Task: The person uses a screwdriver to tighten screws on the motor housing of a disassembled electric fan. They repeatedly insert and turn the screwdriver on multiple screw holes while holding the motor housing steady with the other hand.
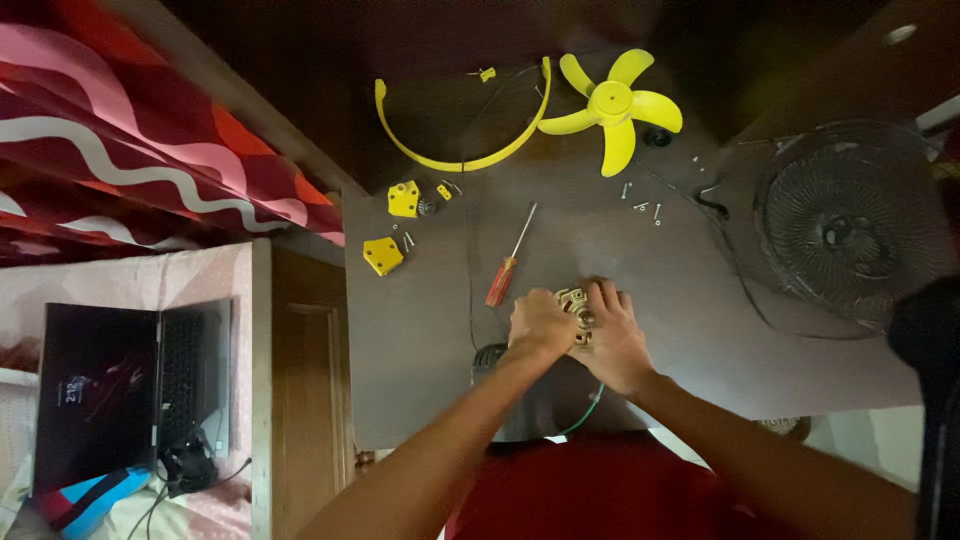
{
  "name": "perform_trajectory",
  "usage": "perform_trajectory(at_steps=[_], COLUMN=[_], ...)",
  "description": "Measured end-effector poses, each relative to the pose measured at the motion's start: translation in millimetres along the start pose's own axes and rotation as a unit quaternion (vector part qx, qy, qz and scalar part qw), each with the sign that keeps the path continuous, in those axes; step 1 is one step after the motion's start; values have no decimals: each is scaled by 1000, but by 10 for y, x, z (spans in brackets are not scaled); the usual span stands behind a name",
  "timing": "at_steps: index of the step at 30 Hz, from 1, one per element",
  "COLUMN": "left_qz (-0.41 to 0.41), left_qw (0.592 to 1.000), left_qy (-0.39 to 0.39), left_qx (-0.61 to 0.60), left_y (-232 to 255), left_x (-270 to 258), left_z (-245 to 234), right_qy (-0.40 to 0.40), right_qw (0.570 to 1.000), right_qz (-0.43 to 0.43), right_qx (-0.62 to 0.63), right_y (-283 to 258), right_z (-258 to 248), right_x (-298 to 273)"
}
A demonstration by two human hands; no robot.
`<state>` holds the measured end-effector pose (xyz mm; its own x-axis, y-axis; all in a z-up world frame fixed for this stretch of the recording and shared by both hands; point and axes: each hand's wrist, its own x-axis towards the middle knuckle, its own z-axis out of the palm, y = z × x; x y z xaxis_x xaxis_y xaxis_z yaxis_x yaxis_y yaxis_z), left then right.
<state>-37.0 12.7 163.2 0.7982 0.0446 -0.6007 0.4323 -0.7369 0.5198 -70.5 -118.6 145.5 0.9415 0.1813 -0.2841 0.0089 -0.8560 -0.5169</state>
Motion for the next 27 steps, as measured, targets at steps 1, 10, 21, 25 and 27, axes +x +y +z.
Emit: perform_trajectory(at_steps=[1, 10, 21, 25, 27], left_qz=[-20, 4, 25, 37, 21], left_qw=[1000, 997, 992, 989, 989], left_qy=[2, -22, -56, -67, -58], left_qx=[-10, 80, 114, 124, 132], left_y=[21, 120, 374, 366, 394], left_x=[-18, 214, 284, 266, 296], left_z=[9, -93, -254, -248, -196], right_qy=[5, 16, 1, 1, 25], right_qw=[1000, 1000, 999, 999, 999], right_qz=[-5, -14, 5, 11, -14], right_qx=[1, 21, 37, 32, 35], right_y=[-8, -59, -72, -51, -25], right_z=[-3, -66, -107, -64, -35], right_x=[2, 9, 49, 57, 82])
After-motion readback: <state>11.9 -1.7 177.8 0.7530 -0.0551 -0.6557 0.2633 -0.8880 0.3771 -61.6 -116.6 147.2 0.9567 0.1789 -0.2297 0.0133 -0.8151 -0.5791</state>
